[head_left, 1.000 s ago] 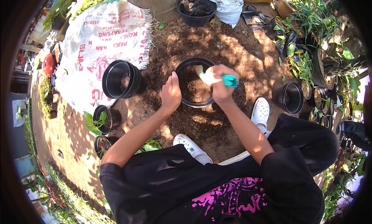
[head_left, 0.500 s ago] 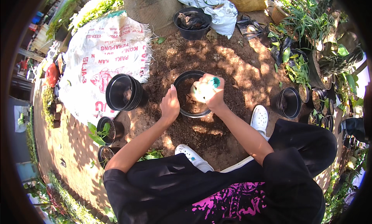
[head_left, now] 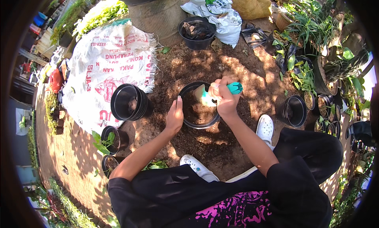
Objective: The person uses a trowel to fill a black plastic pot with soil and then presses the soil down by hand.
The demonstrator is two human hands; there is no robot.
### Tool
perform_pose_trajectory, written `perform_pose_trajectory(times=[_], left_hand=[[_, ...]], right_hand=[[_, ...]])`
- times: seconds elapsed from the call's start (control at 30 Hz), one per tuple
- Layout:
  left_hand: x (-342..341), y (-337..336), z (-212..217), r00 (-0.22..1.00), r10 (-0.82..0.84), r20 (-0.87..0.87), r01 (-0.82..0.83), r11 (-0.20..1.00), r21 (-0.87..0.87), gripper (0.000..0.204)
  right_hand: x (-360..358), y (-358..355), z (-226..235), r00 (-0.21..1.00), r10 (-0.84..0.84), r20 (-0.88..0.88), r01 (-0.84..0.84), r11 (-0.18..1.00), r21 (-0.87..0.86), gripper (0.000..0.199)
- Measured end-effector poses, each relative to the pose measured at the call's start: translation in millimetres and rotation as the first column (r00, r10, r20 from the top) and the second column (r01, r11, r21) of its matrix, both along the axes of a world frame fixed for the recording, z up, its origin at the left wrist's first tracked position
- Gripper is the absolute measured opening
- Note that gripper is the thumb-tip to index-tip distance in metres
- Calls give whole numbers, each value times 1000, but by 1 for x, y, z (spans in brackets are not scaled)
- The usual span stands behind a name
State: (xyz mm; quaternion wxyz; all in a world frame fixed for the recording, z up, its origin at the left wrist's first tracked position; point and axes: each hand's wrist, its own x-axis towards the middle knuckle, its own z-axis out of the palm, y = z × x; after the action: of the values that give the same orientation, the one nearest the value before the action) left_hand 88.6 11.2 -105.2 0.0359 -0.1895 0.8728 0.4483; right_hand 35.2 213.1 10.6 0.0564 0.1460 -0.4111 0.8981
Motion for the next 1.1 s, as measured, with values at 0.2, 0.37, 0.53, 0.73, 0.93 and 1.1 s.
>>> perform_pose_trajectory(times=[0.2,0.37,0.53,0.73,0.93,1.1], left_hand=[[-38,-28,11,982,184,-53,-129,840,527,61],[-54,0,71,980,56,-189,5,952,308,45],[-71,-2,62,945,-219,-245,270,942,201,55],[-74,-20,106,714,-673,191,685,729,9,78],[-73,-30,128,677,-683,274,681,723,116,89],[-58,-36,141,576,-723,381,812,559,-168,101]], right_hand=[[8,-14,-42,928,267,260,-305,945,119,30],[-20,6,-12,926,288,244,-367,835,410,37],[-42,15,20,793,514,327,-607,629,485,47],[-73,12,64,767,612,192,-338,132,932,45],[-87,14,82,751,623,217,-148,-160,976,32],[-82,23,104,620,726,297,-123,-283,951,29]])
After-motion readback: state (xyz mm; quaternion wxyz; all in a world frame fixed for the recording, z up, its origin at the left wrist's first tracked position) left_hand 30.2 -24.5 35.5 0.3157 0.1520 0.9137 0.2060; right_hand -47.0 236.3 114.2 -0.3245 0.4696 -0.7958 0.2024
